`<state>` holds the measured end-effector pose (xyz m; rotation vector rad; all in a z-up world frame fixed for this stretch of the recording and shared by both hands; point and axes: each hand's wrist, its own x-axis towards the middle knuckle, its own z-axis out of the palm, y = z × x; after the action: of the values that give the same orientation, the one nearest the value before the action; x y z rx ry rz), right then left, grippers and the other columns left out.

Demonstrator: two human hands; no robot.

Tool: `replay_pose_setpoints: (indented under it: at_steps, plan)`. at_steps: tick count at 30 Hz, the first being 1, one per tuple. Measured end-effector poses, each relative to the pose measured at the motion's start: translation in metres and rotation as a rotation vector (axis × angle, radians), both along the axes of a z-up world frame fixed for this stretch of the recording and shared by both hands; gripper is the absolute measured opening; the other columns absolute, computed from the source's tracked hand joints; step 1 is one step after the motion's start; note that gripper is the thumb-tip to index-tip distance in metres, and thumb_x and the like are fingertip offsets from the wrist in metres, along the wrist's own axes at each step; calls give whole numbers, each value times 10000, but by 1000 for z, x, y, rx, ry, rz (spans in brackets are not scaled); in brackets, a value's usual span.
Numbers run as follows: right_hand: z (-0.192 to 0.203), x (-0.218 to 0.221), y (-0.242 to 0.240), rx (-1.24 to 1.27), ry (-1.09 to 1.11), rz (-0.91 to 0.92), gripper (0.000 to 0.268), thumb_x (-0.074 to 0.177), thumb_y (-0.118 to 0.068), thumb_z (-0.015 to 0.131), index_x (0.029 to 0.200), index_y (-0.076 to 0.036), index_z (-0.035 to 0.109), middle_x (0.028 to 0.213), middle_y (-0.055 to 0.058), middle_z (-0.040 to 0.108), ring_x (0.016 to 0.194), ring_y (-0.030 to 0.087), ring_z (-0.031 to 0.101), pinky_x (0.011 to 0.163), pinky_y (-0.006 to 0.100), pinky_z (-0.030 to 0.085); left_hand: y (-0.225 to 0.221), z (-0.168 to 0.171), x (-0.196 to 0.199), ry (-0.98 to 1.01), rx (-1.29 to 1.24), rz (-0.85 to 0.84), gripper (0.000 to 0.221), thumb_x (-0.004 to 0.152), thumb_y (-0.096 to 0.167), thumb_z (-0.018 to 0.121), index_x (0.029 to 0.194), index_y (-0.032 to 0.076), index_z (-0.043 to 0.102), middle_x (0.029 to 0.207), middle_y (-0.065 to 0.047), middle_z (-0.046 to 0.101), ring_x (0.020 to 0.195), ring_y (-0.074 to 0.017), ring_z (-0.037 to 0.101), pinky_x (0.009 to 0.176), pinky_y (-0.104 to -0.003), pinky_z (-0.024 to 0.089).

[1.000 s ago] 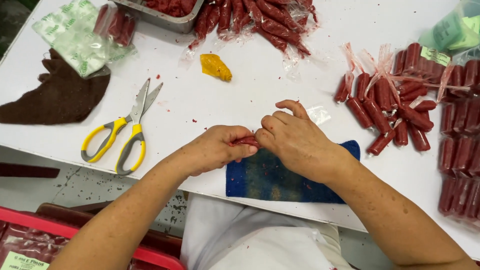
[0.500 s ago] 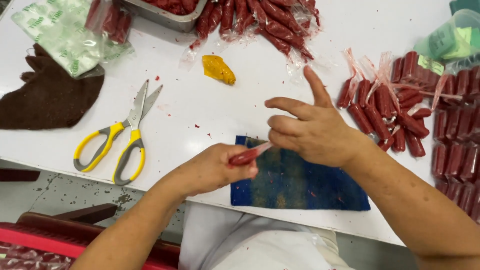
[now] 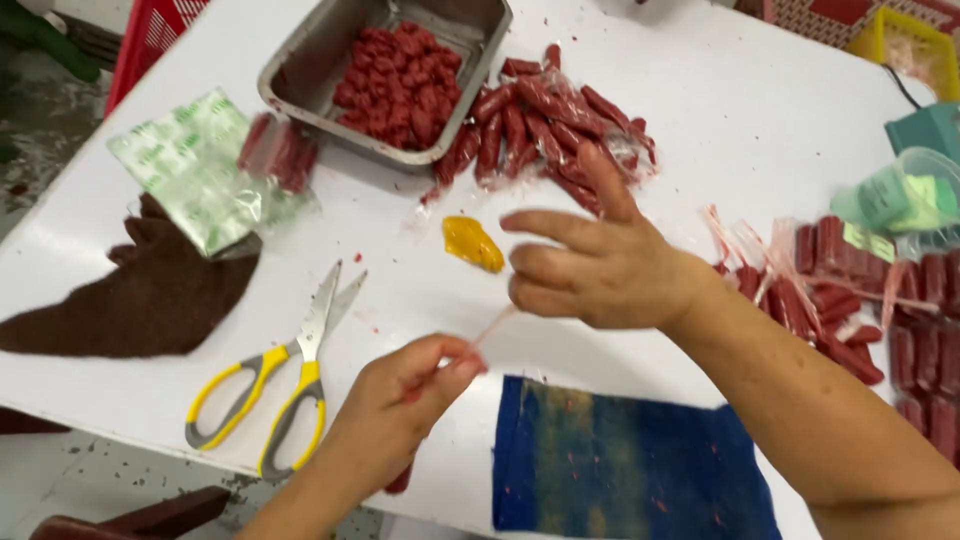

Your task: The person ties individual links of raw sausage casing by hand, twisting the ends to seal them. They repeatedly pick up sausage links from a pile on the table, tie them, and place the finished links back onto the table.

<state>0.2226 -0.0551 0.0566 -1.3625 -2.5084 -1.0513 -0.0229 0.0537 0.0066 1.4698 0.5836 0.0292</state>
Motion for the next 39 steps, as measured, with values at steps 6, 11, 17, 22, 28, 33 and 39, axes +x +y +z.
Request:
replay_pose_setpoints:
  at_steps: [6, 11, 17, 22, 28, 33, 39]
  plan:
    - [33, 21, 119, 381, 583, -293, 184, 1071, -11, 499, 906, -41, 576, 1048, 115, 531, 1048, 338, 545, 1129, 603, 160, 28, -9, -12, 77, -18, 164, 250, 976, 252, 651, 852, 75, 777, 529, -16, 365, 390, -132, 293, 364, -279, 224]
    - [-64, -31, 102, -564, 1144, -57, 402, 1078, -419, 343, 1280, -274, 659, 1694, -20, 97, 1568, 380, -183, 1182, 721, -282, 57, -17, 19, -358, 1065, 435, 162, 996, 142, 611, 884, 37, 663, 923, -105, 517, 763, -230, 525, 686, -348, 422]
    - [-48, -58, 27, -417, 1539, -92, 247, 1058, -221, 438, 1074, -159, 676, 1702, 200, 127, 1623, 321, 25, 1240, 599, -183, 30, -7, 66, -996, -5, 177, 298, 1033, 318, 571, 943, 38, 620, 917, -152, 645, 445, -116, 452, 846, -339, 556]
    - [-46, -62, -60, -478, 1278, -181, 204, 975, -59, 413, 869, -139, 568, 1394, 87, 488, 1575, 422, -7, 1139, 692, -246, -13, -4, 41, -733, 422, 18, 310, 1003, 366, 540, 920, 106, 689, 719, 3, 581, 667, -115, 531, 672, -268, 460]
    - [-76, -66, -153, -310, 862, -360, 87, 910, -97, 521, 845, -155, 524, 1327, 98, 509, 1466, 488, 201, 1112, 738, -113, -60, -3, -16, -516, 99, -102, 398, 950, 336, 583, 1243, 71, 531, 1116, -159, 655, 1029, -226, 619, 795, -322, 602]
    - [-122, -104, -188, -134, 581, -260, 190, 1010, -88, 530, 915, -205, 645, 1330, 6, 631, 1114, 242, 610, 992, 470, 355, -133, -83, -31, 216, -1019, -178, 654, 822, 484, 579, 1302, 40, 592, 1253, -282, 683, 979, -463, 702, 716, -524, 586]
    - [-78, -90, -211, -652, 1071, 5, 162, 987, 28, 497, 1020, -55, 632, 1033, 70, 588, 851, 292, 514, 809, 406, 464, -148, -65, -28, 155, -472, -305, 240, 980, 182, 630, 814, 12, 668, 479, -64, 510, 389, -134, 447, 383, -227, 267]
